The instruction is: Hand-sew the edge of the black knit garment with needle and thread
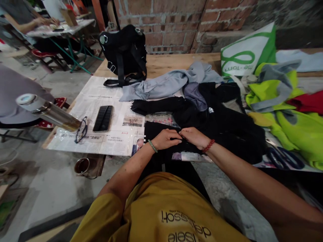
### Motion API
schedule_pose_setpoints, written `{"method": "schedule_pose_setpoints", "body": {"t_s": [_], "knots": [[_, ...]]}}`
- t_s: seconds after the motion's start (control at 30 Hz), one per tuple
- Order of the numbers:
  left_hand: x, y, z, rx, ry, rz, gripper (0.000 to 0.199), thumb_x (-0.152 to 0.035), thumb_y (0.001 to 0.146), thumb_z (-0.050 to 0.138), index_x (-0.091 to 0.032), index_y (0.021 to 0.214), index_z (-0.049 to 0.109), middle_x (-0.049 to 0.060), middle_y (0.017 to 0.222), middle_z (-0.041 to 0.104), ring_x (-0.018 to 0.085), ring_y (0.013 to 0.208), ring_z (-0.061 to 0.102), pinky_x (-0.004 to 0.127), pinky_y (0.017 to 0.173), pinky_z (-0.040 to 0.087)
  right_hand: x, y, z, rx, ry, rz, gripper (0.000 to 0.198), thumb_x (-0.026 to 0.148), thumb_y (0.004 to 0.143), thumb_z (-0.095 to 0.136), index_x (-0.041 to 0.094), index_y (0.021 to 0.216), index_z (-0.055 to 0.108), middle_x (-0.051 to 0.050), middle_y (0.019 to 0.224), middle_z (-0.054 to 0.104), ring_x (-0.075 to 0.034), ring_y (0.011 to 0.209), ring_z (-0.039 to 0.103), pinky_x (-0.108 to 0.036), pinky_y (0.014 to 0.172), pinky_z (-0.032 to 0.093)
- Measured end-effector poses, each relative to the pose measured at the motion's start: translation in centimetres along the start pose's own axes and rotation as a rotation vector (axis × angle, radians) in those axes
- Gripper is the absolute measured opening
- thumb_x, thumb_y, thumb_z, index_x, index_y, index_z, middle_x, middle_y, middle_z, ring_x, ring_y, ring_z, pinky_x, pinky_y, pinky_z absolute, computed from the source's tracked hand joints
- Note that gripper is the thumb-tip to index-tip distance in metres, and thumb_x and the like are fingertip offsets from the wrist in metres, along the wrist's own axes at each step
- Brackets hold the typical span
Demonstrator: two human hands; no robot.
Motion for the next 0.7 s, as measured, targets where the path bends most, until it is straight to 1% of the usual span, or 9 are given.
{"method": "schedule_pose_setpoints", "body": {"t_s": [0.17, 0.3, 0.57, 0.7], "knots": [[-0.48, 0.07, 0.14, 0.014, 0.125, -0.026, 0.015, -0.026, 0.084, 0.057, -0.016, 0.084, 0.069, 0.003, 0.076, 0.066, 0.012, 0.074, 0.059, 0.024, 0.078, 0.039, -0.22, -0.08, -0.07, -0.035, 0.003, -0.035, 0.028, 0.040, 0.068, 0.047, 0.020, 0.050, 0.039, 0.007, 0.045, 0.030, -0.006, 0.046, 0.024, -0.024, 0.045, 0.016], [-0.64, 0.08, 0.28, 0.010, 0.160, -0.024, 0.015, -0.025, 0.084, 0.056, -0.016, 0.084, 0.069, 0.004, 0.077, 0.066, 0.012, 0.075, 0.059, 0.025, 0.079, 0.039, -0.62, 0.02, -0.07, -0.043, 0.015, -0.050, 0.030, 0.043, 0.067, 0.046, 0.020, 0.050, 0.036, 0.007, 0.046, 0.028, -0.007, 0.047, 0.023, -0.024, 0.045, 0.016], [-0.66, 0.11, 0.42, -0.036, 0.197, -0.001, 0.013, -0.024, 0.084, 0.057, -0.016, 0.082, 0.067, 0.002, 0.076, 0.066, 0.011, 0.072, 0.059, 0.025, 0.077, 0.039, -0.73, 0.07, -0.26, -0.052, 0.014, -0.091, 0.031, 0.045, 0.067, 0.045, 0.020, 0.051, 0.036, 0.007, 0.047, 0.028, -0.007, 0.048, 0.023, -0.024, 0.046, 0.016], [-0.28, 0.13, 0.18, -0.087, 0.232, -0.010, 0.010, -0.020, 0.081, 0.058, -0.016, 0.078, 0.067, 0.001, 0.075, 0.066, 0.011, 0.072, 0.059, 0.025, 0.076, 0.040, -0.21, -0.29, -0.11, -0.065, 0.010, -0.113, 0.029, 0.043, 0.066, 0.044, 0.020, 0.050, 0.034, 0.007, 0.048, 0.027, -0.007, 0.049, 0.023, -0.024, 0.047, 0.016]]}}
Point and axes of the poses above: each hand's wrist, its own y-axis towards the middle knuckle, its own z-axis out of the palm, x = y × z, the point moved 7 cm from there along y, towards the middle knuckle
